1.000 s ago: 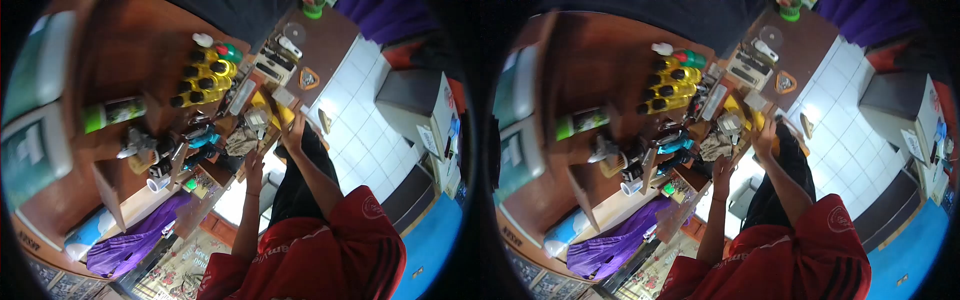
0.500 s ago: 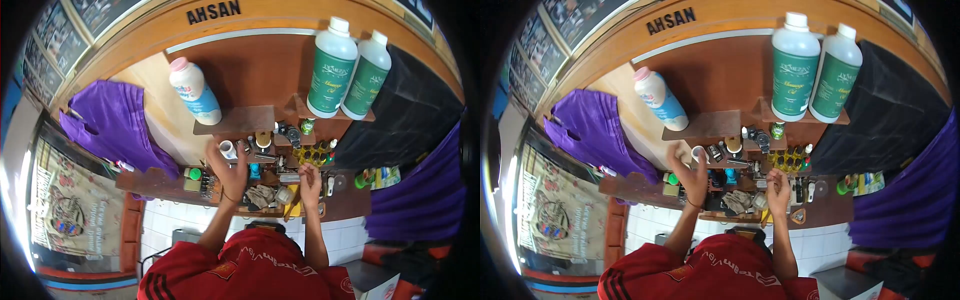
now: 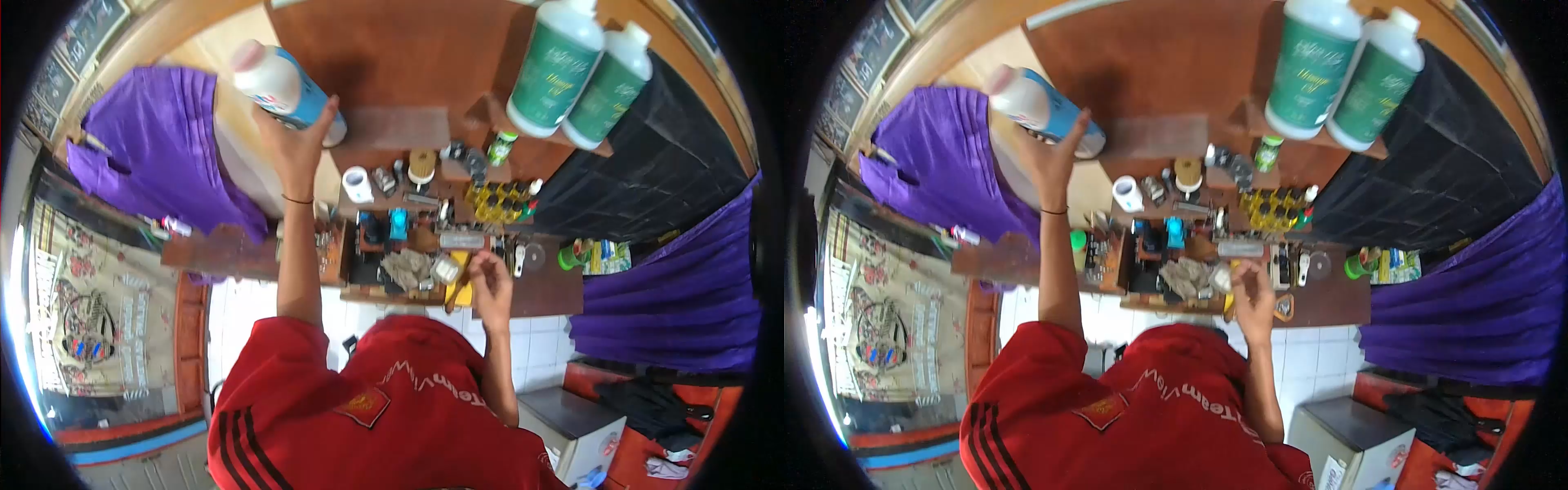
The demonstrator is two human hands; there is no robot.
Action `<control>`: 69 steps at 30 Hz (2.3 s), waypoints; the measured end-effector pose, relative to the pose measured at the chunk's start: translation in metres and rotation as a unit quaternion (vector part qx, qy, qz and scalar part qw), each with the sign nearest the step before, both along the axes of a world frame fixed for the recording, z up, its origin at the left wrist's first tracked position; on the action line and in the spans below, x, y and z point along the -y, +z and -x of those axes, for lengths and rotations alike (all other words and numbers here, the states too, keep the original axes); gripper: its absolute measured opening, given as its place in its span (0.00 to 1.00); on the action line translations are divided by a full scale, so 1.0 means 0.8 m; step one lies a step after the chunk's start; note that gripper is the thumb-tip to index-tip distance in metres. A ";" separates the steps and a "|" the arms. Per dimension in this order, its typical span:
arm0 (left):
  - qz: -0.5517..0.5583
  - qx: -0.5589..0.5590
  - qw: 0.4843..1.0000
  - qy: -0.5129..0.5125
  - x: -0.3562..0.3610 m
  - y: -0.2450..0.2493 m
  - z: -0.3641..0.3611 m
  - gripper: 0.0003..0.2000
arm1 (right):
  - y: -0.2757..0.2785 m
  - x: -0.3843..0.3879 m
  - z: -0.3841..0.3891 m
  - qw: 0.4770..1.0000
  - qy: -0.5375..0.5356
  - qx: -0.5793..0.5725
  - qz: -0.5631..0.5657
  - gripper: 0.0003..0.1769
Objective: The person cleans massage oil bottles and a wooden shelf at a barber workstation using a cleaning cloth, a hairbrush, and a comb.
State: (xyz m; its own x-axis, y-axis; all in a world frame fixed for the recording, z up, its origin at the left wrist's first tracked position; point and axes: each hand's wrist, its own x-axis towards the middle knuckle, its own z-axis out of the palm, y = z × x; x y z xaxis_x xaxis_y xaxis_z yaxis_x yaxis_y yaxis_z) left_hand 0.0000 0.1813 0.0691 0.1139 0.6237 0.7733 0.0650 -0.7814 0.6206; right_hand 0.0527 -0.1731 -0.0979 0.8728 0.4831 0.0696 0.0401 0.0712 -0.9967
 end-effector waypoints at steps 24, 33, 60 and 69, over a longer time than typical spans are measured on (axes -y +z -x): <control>0.476 -0.143 0.867 0.046 0.154 -0.566 0.215 0.42 | -0.047 -0.043 0.085 0.932 0.202 -0.083 0.288 0.19; 0.472 -0.150 0.844 0.205 0.134 -0.667 0.115 0.50 | -0.062 0.018 0.105 0.912 0.103 -0.107 0.383 0.16; 0.666 -0.232 0.706 0.057 0.184 -0.701 0.116 0.32 | -0.156 0.045 0.065 0.905 0.160 -0.084 0.386 0.16; 0.471 -0.343 0.793 -0.178 0.276 -0.590 0.111 0.15 | -0.393 0.031 -0.006 0.857 0.136 -0.018 0.497 0.22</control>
State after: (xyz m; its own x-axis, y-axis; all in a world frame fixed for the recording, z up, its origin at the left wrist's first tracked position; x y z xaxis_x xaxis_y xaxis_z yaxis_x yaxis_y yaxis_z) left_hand -0.0889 -0.0393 -0.4031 0.6048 0.7217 -0.3367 0.5198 -0.0375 0.8534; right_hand 0.0574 -0.1979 -0.4123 0.7117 0.4728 -0.5195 0.1238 -0.8124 -0.5699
